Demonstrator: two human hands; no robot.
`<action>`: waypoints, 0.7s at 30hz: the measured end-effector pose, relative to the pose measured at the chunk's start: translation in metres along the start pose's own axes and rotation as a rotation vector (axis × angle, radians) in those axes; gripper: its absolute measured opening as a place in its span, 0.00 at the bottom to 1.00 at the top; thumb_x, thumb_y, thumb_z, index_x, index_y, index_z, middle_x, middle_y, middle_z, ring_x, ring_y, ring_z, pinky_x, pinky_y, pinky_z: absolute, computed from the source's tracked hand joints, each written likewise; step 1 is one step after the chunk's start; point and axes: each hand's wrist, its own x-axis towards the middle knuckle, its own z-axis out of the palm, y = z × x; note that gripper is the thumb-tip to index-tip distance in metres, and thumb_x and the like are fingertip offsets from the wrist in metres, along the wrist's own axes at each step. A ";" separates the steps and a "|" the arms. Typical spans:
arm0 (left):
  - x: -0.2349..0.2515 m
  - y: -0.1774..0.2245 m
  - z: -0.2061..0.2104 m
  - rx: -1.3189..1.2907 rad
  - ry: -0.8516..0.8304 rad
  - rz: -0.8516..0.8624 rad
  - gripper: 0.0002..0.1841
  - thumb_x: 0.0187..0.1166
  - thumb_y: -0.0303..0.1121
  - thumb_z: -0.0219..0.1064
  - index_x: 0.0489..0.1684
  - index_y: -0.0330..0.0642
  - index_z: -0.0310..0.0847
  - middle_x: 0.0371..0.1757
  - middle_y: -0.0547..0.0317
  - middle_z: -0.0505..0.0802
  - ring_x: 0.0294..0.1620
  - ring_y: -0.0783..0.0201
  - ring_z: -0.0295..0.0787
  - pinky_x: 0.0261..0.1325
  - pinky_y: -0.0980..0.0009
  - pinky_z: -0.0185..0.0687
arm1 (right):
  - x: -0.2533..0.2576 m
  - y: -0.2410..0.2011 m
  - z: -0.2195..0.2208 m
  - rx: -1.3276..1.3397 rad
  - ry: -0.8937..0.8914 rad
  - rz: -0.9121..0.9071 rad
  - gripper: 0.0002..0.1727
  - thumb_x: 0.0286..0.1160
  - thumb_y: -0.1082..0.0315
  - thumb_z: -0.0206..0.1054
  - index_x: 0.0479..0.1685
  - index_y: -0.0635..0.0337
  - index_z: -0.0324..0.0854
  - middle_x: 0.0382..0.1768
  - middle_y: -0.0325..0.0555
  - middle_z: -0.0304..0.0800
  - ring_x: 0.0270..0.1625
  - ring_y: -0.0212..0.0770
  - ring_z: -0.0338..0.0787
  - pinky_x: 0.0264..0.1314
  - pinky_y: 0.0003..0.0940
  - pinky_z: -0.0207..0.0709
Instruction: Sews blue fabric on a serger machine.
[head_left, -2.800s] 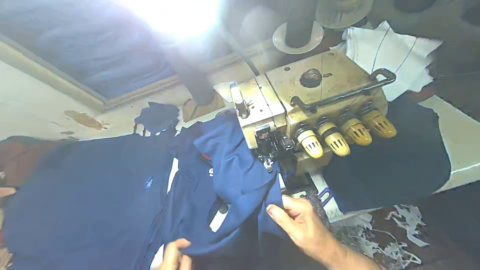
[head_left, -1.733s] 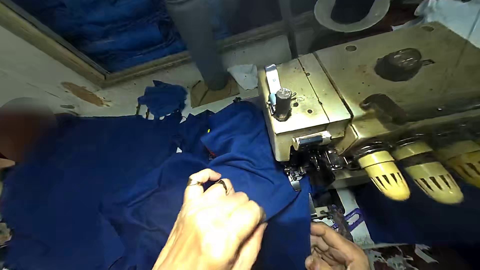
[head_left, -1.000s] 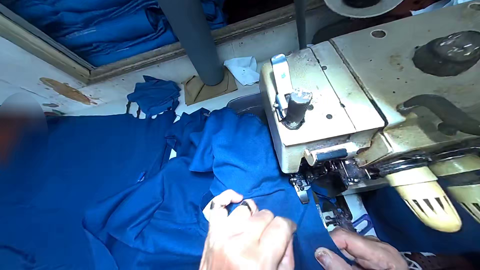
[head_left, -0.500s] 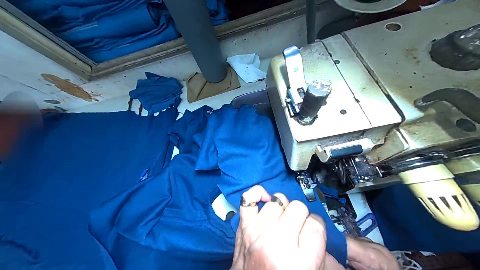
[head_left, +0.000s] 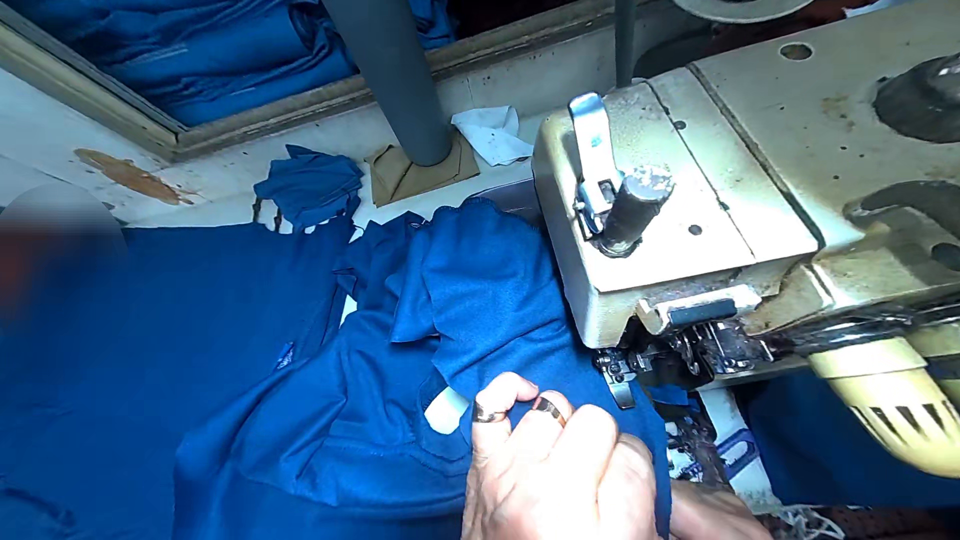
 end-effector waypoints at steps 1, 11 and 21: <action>0.000 0.001 0.001 0.014 -0.002 0.006 0.07 0.74 0.31 0.69 0.26 0.47 0.90 0.24 0.58 0.87 0.33 0.59 0.81 0.62 0.57 0.59 | 0.001 0.001 0.004 -0.099 0.021 -0.071 0.13 0.72 0.75 0.66 0.20 0.74 0.80 0.17 0.54 0.84 0.25 0.30 0.82 0.35 0.17 0.73; -0.002 -0.031 0.008 -0.050 0.139 -0.047 0.09 0.77 0.32 0.67 0.30 0.49 0.95 0.44 0.62 0.99 0.53 0.66 0.94 0.83 0.42 0.60 | 0.017 -0.011 0.016 -0.388 -0.210 -0.260 0.13 0.73 0.74 0.62 0.20 0.67 0.83 0.14 0.52 0.83 0.20 0.44 0.85 0.28 0.32 0.77; -0.039 -0.014 -0.028 -0.422 -0.008 -0.291 0.05 0.73 0.20 0.66 0.33 0.29 0.88 0.34 0.44 0.89 0.45 0.64 0.84 0.54 0.81 0.76 | 0.020 -0.014 0.005 -0.090 -0.233 -0.183 0.21 0.94 0.58 0.53 0.53 0.71 0.82 0.34 0.56 0.93 0.36 0.38 0.91 0.45 0.25 0.82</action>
